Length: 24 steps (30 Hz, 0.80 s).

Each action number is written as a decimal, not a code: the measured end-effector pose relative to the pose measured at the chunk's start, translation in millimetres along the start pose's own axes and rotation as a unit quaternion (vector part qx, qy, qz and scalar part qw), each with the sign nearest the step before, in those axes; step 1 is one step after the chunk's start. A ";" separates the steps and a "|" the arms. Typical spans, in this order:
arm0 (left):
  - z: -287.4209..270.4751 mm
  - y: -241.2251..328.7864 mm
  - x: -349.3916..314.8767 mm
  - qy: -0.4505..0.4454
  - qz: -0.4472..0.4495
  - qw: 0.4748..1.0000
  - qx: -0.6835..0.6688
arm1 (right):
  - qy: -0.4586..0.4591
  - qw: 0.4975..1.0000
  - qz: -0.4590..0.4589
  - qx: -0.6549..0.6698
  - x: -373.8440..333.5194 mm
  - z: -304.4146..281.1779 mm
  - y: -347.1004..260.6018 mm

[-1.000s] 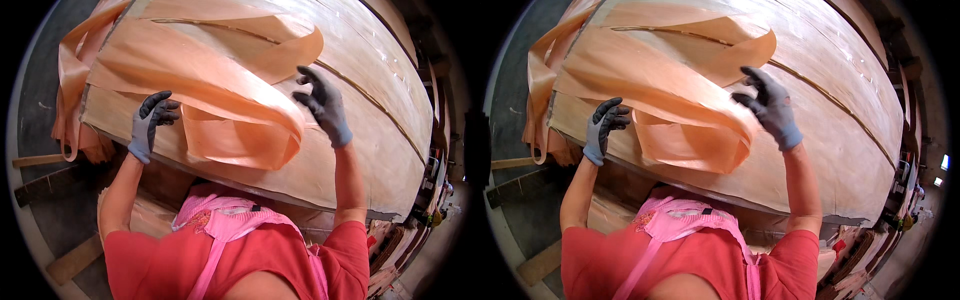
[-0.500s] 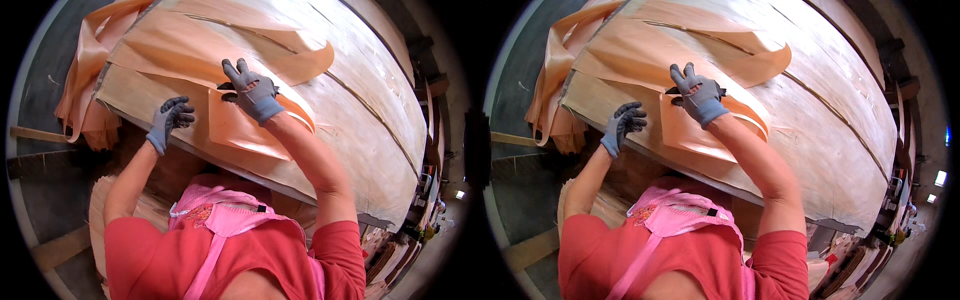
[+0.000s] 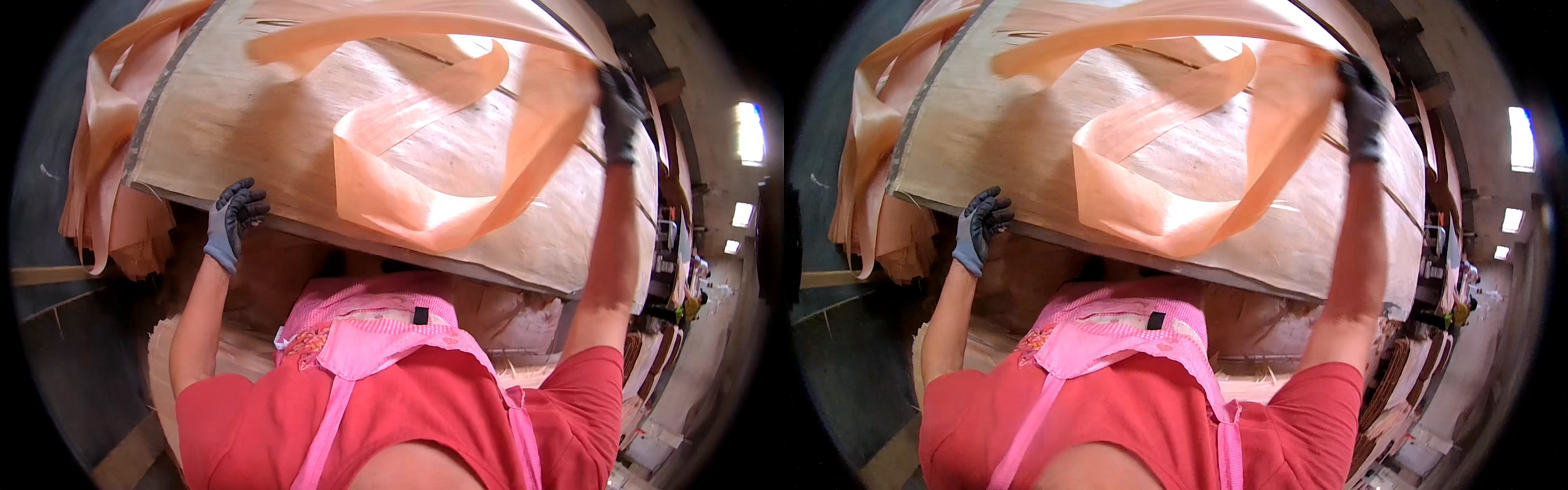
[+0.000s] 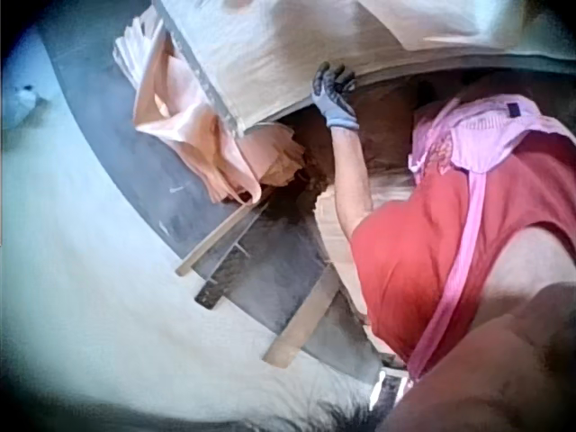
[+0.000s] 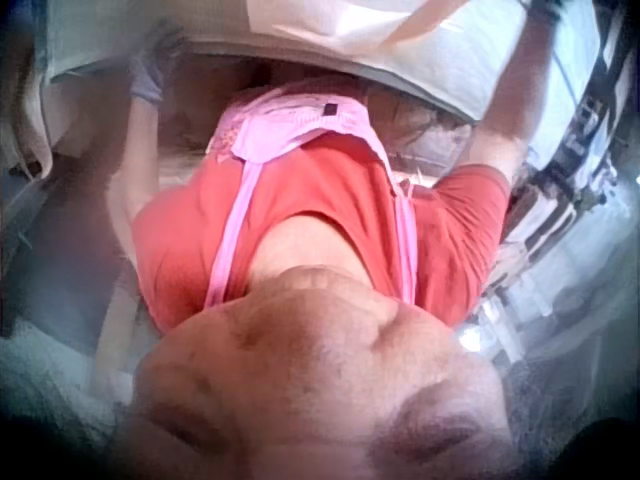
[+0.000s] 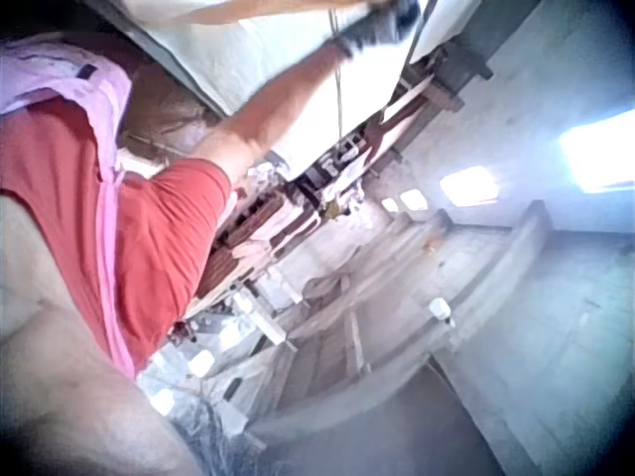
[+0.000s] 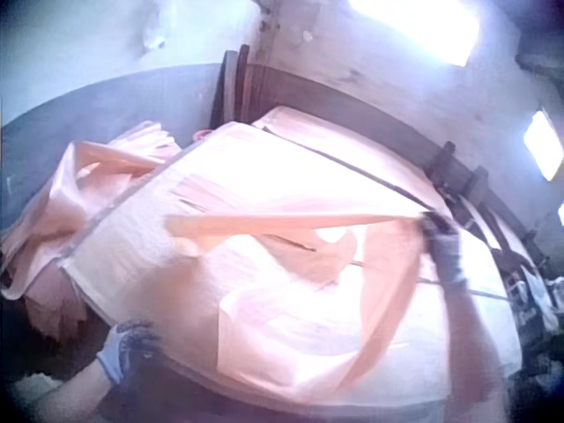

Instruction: The person sorts and stacks thin wood veneer sheets by hand, picking them up from a large pile and moving them to another stack, while occasionally using a scraper to separate or adjust the sheets.

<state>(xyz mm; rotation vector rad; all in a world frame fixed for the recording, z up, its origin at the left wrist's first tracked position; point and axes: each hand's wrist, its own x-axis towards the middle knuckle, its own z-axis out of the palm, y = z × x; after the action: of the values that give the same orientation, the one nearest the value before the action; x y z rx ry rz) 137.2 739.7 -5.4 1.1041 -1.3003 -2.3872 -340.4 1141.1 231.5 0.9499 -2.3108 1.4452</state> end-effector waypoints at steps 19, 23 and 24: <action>176.3 30.4 116.3 -0.082 0.095 0.967 0.223 | 0.435 0.738 0.476 0.198 -436.0 -421.6 215.3; 269.4 32.3 151.1 -0.161 0.212 0.918 0.295 | 0.456 0.779 0.406 0.142 -422.8 -444.0 237.9; 280.3 17.4 162.2 -0.203 0.244 0.903 0.288 | 0.381 0.814 0.393 0.196 -417.5 -471.3 242.8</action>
<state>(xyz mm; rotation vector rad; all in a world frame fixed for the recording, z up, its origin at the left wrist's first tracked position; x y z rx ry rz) -174.3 827.0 17.7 0.2854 -2.2072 -1.9427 -239.5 1786.9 63.9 -0.6056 -1.8090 2.1132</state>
